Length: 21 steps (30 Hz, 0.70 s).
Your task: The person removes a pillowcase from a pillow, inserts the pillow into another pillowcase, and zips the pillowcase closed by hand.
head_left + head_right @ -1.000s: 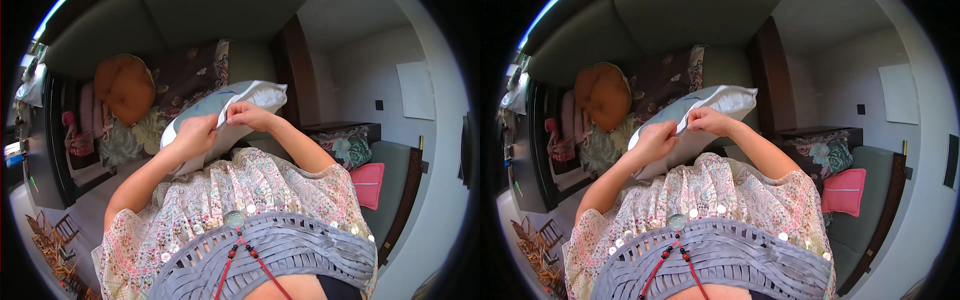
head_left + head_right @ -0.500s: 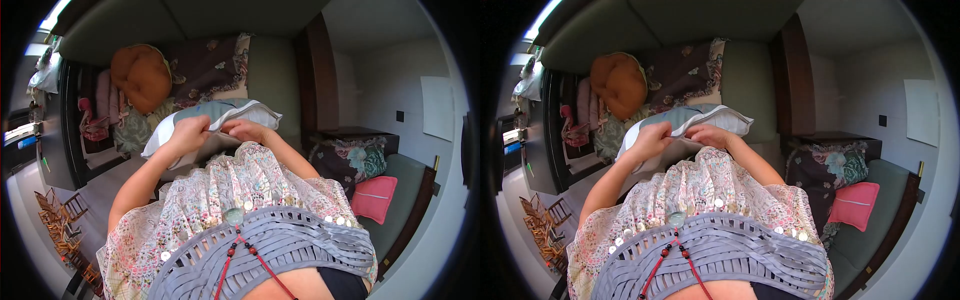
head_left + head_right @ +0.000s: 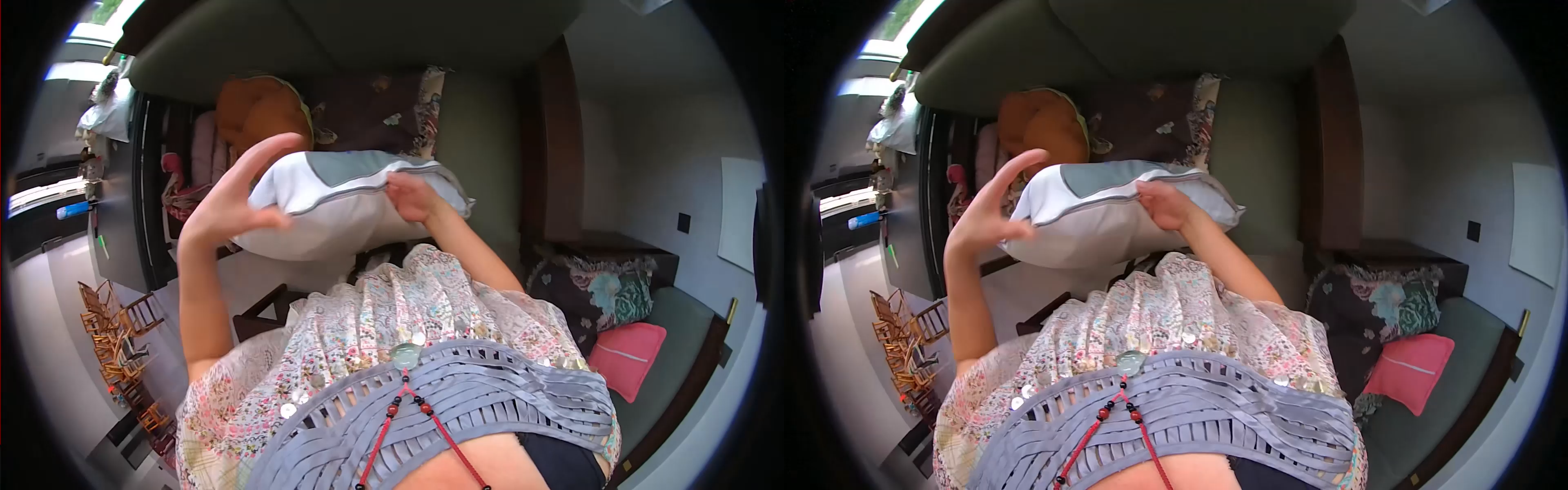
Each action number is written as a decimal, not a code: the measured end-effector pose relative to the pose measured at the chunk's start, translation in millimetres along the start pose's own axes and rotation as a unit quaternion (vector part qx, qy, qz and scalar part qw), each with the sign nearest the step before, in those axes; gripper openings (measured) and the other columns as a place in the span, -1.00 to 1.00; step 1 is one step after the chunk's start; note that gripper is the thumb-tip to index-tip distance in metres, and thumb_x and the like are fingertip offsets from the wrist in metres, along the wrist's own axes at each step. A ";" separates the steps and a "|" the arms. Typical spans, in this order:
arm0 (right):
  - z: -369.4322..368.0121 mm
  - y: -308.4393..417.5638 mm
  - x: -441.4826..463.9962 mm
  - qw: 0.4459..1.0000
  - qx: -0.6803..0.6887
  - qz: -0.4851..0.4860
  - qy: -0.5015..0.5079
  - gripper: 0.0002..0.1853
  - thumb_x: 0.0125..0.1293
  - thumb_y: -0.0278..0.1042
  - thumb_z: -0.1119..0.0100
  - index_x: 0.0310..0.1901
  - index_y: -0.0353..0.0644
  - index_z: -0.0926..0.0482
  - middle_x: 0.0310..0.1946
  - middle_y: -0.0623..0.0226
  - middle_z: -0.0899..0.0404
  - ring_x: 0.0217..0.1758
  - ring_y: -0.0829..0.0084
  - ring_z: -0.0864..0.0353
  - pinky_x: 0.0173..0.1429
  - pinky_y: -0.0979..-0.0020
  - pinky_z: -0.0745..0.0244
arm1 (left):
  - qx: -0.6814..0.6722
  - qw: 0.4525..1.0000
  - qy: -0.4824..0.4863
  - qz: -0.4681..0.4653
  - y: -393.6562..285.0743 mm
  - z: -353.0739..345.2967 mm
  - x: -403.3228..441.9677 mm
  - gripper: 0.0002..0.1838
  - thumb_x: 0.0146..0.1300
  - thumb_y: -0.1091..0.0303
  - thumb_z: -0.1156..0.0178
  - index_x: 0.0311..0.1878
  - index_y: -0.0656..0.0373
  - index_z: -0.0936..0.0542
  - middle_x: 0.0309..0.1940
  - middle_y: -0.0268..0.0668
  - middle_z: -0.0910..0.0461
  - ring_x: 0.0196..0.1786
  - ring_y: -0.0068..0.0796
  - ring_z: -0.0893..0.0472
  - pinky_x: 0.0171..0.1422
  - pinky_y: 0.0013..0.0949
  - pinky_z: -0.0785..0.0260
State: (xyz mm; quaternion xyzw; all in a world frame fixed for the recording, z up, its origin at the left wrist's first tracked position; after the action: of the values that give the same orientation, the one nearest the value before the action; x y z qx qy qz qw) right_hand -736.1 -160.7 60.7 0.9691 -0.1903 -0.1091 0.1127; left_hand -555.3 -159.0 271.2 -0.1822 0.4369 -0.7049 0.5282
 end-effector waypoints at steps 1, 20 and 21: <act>-7.6 13.3 -1.0 0.999 -0.004 0.021 0.034 -0.57 0.21 -0.16 0.04 -0.01 -0.34 -0.39 -0.08 0.16 -0.48 -0.04 0.35 -0.48 0.09 0.36 -0.33 | 0.013 1.000 -0.025 -0.008 -4.9 8.3 -12.6 -0.18 -0.34 0.40 -0.39 0.14 0.15 -0.29 0.09 -0.20 -0.32 0.20 -0.34 -0.27 0.22 -0.33 -0.12; -15.2 17.0 6.0 0.854 -0.440 0.126 -0.249 -0.71 0.08 -0.32 -0.13 -0.21 -0.36 -0.51 -0.27 0.28 -0.54 -0.21 0.51 -0.45 -0.12 0.48 -0.37 | -0.265 0.941 -0.196 0.078 88.0 -35.6 2.9 -0.47 -0.11 0.48 -0.16 0.06 0.21 -0.39 -0.09 -0.26 -0.45 -0.02 -0.50 -0.41 0.09 -0.44 -0.22; 23.6 -3.8 24.1 0.842 -0.452 0.082 -0.281 -0.66 0.06 -0.36 -0.13 -0.14 -0.37 -0.45 -0.23 0.27 -0.51 -0.19 0.48 -0.45 -0.09 0.47 -0.36 | -0.181 0.948 -0.246 0.086 96.4 -46.3 8.4 -0.54 -0.07 0.47 -0.15 0.00 0.22 -0.42 -0.17 -0.28 -0.48 -0.09 -0.51 -0.44 0.03 -0.45 -0.26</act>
State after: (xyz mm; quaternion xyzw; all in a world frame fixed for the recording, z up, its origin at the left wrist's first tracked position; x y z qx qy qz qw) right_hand -719.0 -170.9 33.2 0.7191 -0.2225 -0.4412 0.4886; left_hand -535.3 -152.8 166.0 -0.4039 0.4281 -0.4992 0.6360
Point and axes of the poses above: each hand's wrist, its own x-axis towards the middle knuckle, its own z-axis out of the back of the hand, y = z × x, the point moved 4 cm from there along x, towards the middle knuckle
